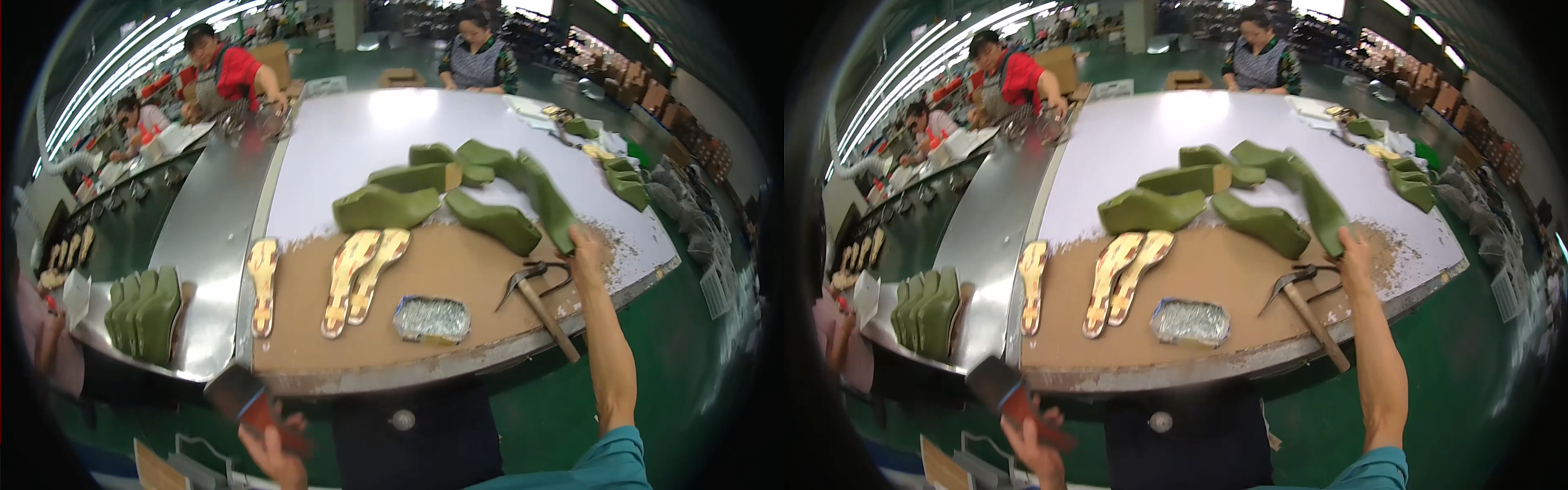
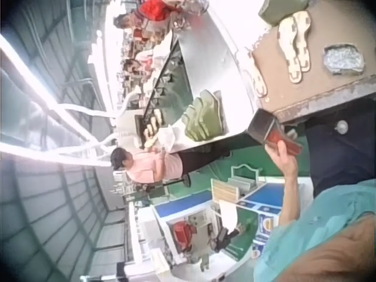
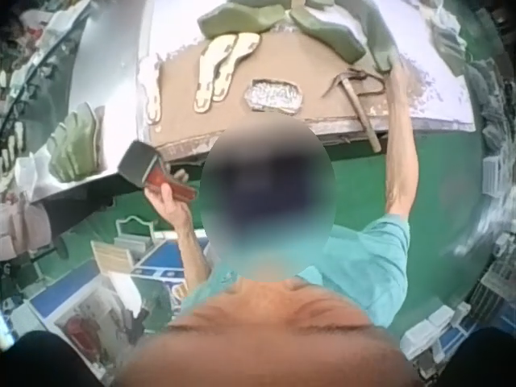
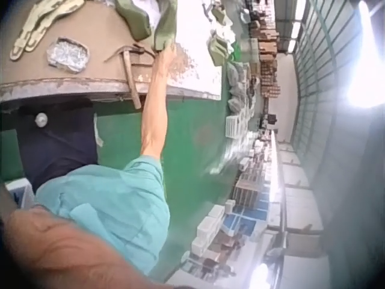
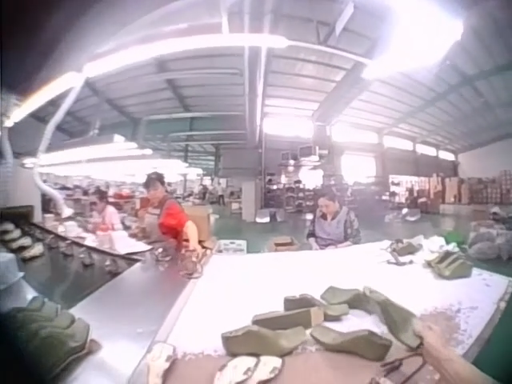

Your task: Hammering and assembling shoe soles and components onto lasts.

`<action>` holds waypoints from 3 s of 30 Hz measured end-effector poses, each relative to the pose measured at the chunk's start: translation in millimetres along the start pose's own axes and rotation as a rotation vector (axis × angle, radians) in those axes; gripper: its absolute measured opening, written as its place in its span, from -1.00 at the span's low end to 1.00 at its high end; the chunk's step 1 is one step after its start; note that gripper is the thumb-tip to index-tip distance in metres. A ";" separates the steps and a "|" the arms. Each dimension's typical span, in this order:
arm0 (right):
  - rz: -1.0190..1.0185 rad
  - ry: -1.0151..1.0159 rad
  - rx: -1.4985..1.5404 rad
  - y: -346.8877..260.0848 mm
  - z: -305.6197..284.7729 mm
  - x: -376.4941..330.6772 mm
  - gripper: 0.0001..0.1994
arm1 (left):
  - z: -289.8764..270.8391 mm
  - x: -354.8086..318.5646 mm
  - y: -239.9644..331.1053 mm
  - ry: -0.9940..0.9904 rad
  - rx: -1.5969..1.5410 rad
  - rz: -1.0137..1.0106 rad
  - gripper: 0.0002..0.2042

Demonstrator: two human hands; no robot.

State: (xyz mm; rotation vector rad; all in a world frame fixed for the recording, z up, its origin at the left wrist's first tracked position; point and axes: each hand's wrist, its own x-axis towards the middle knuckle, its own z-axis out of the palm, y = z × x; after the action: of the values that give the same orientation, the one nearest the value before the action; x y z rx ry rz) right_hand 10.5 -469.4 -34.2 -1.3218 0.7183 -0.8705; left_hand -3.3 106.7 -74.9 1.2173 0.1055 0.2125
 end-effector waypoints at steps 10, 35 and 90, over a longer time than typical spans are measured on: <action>-0.419 -0.695 -0.454 -127.9 50.9 -224.7 -0.80 | 114.4 -11.9 -4.3 -0.760 -0.140 -0.394 -0.42; -0.252 -0.969 -0.154 6.3 44.8 -340.2 -0.31 | 105.6 -20.0 13.4 -0.636 -0.426 -0.073 -0.24; -0.769 -0.845 -0.405 50.0 90.5 -327.4 -0.41 | 250.3 82.3 -43.1 -1.111 0.826 0.229 -0.74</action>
State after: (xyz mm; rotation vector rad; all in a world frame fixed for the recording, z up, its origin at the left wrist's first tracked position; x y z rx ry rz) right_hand -72.4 -140.0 -84.4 -2.1834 -0.3375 -0.6482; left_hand 130.1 -119.5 -26.3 2.0077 -1.0030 -0.3722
